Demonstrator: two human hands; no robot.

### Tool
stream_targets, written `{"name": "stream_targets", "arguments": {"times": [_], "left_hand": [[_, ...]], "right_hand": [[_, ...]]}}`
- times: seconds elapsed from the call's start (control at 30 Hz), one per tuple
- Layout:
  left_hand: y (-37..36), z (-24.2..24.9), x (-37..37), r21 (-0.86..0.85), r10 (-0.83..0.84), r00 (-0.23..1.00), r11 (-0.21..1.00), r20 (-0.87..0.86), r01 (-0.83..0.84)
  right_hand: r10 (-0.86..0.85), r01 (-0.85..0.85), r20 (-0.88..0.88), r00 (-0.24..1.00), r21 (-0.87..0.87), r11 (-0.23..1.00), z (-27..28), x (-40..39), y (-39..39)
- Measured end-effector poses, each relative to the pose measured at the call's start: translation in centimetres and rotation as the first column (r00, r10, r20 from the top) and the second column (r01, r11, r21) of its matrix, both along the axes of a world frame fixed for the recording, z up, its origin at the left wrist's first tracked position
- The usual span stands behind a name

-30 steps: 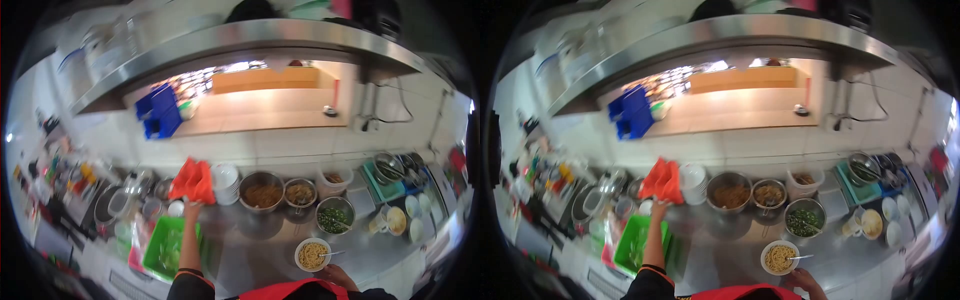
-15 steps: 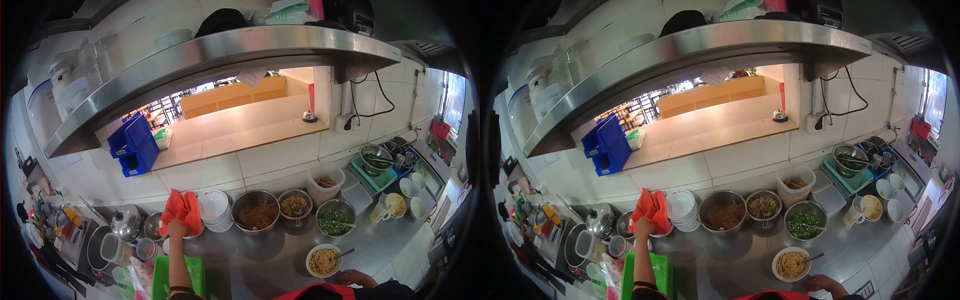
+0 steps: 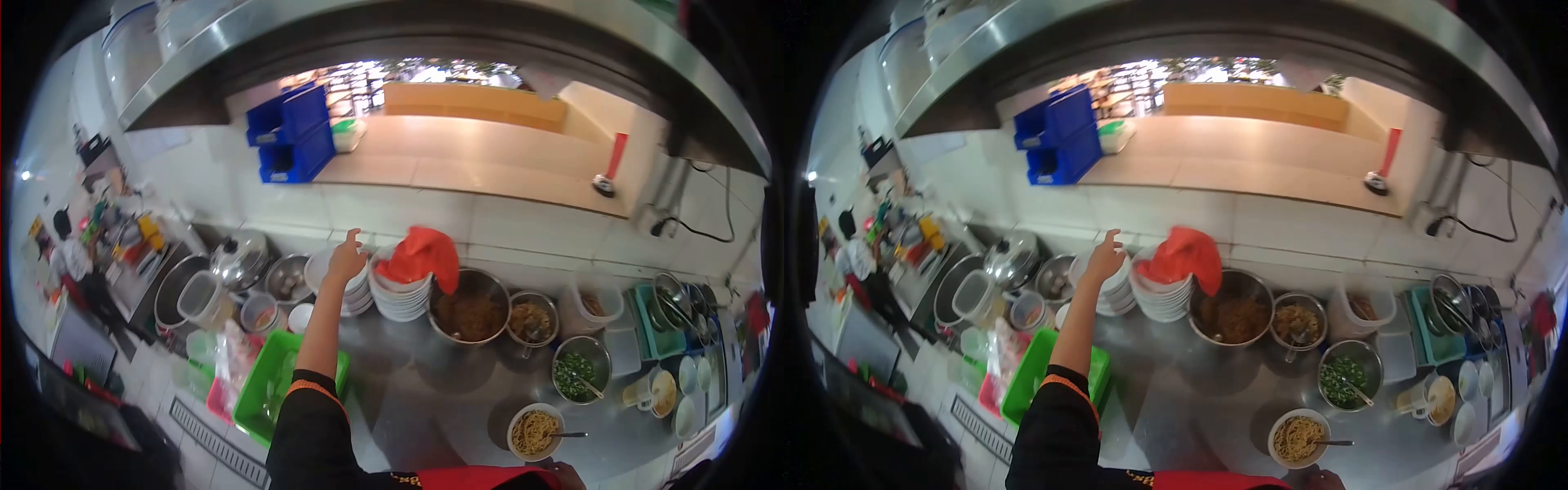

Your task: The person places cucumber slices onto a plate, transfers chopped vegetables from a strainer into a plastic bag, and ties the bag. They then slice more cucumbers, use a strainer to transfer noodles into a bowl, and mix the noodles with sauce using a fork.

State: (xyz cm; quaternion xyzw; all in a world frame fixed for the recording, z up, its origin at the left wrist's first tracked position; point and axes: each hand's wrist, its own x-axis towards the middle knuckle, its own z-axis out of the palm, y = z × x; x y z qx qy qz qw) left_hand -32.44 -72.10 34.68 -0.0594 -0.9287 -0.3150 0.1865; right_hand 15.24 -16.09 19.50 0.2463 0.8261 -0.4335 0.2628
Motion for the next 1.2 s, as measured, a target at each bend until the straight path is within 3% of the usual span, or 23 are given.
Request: {"name": "stream_targets", "arguments": {"times": [0.03,0.13,0.23,0.27,0.3,0.33,0.37,0.43,0.47,0.5,0.57,0.63,0.73,0.77,0.8,0.83,0.87,0.9,0.93,0.97,1.0,1.1,1.2], "left_hand": [[-1.2,-0.8,1.0,-0.206,0.107,0.994,0.973,0.001,-0.105],[-6.4,-6.5,1.8,-0.536,0.033,0.913,0.818,0.406,0.210],[-4.9,-4.0,6.0,-0.550,0.113,0.925,0.827,0.363,0.115],[-5.2,-4.0,6.2,-0.576,0.098,0.951,0.812,0.292,0.093],[-6.0,-4.3,5.9,-0.590,0.060,0.973,0.803,0.224,0.086],[-7.6,-5.5,4.9,-0.564,-0.017,0.996,0.823,0.093,0.067],[-6.2,-2.1,5.7,-0.458,-0.031,0.991,0.885,0.131,0.088],[-8.1,-2.6,2.3,-0.380,-0.002,0.995,0.924,0.102,0.040],[-7.6,-1.1,2.2,-0.232,0.045,0.994,0.972,0.096,-0.022],[-9.7,-2.2,-0.3,-0.138,-0.053,0.999,0.989,0.014,0.054],[-10.0,-1.8,-1.5,0.072,0.033,0.988,0.997,-0.150,-0.023],[-8.3,1.7,0.3,0.144,0.240,0.969,0.962,-0.050,-0.231],[-8.6,3.6,2.0,0.180,0.342,0.912,0.935,-0.227,-0.306],[-9.7,3.5,3.2,-0.265,0.180,0.856,0.902,-0.484,-0.340],[-8.2,5.2,5.7,-0.327,0.131,0.861,0.888,-0.491,-0.322],[-6.1,7.1,8.7,-0.454,0.186,0.898,0.810,-0.400,-0.370],[-4.2,8.2,10.7,-0.486,0.037,0.935,0.846,-0.352,-0.217],[-3.5,6.3,11.2,-0.339,0.001,0.961,0.936,-0.276,-0.098],[0.6,7.6,13.9,-0.073,0.198,0.979,0.978,0.040,-0.195],[4.9,8.5,17.5,-0.039,0.137,0.988,0.990,0.075,-0.134],[6.8,5.4,18.9,0.074,0.013,0.991,0.997,0.130,-0.022],[14.1,-0.2,24.9,-0.155,-0.117,0.973,0.977,0.198,0.149],[17.8,-9.1,29.1,-0.073,-0.396,0.918,0.917,-0.023,0.393]], "right_hand": [[0.000,0.000,0.007,1.000,-0.018,1.000,1.0,-0.5,-0.1],[-0.057,0.059,0.029,0.998,-0.084,0.995,4.8,-0.6,-1.8],[-0.138,0.147,0.066,0.988,-0.161,0.976,5.5,-0.1,-2.4],[-0.221,0.229,0.061,0.973,-0.345,0.910,2.2,0.4,-1.5],[-0.233,0.247,0.084,0.969,-0.376,0.893,-0.3,1.2,0.4],[-0.188,0.211,0.126,0.974,-0.213,0.954,-0.8,0.6,0.3],[-0.222,0.241,0.126,0.967,-0.169,0.956,1.0,0.0,-0.9],[-0.104,0.121,0.103,0.989,-0.181,0.976,0.8,0.2,0.0],[-0.138,0.156,0.131,0.982,-0.137,0.978,1.9,0.0,-0.3],[-0.149,0.165,0.114,0.982,-0.147,0.975,2.8,0.0,-0.2],[-0.207,0.216,0.078,0.975,-0.142,0.966,3.9,0.2,0.3],[-0.296,0.305,0.077,0.952,-0.184,0.934,4.3,0.0,0.6],[-0.299,0.286,-0.020,0.954,-0.231,0.930,5.0,0.3,0.9],[-0.183,0.169,-0.058,0.981,-0.190,0.967,4.3,0.8,2.2],[-0.110,0.107,-0.044,0.993,-0.057,0.993,3.8,0.9,3.5],[0.024,-0.027,0.017,1.000,0.237,0.971,6.2,-0.1,3.1],[0.188,-0.153,-0.042,0.981,0.419,0.895,4.1,0.8,6.1],[0.236,-0.185,-0.050,0.970,0.475,0.860,5.4,0.8,7.7],[0.120,-0.085,-0.064,0.991,0.400,0.913,5.6,0.6,10.3],[-0.140,0.139,-0.019,0.990,0.312,0.940,11.4,-1.1,8.8],[-0.036,0.097,-0.136,0.990,0.474,0.875,12.1,-1.6,11.0],[0.098,0.224,-0.442,0.892,0.618,0.753,18.8,-4.9,11.5],[0.106,0.192,-0.579,0.808,0.429,0.883,21.8,-7.2,10.7]]}}
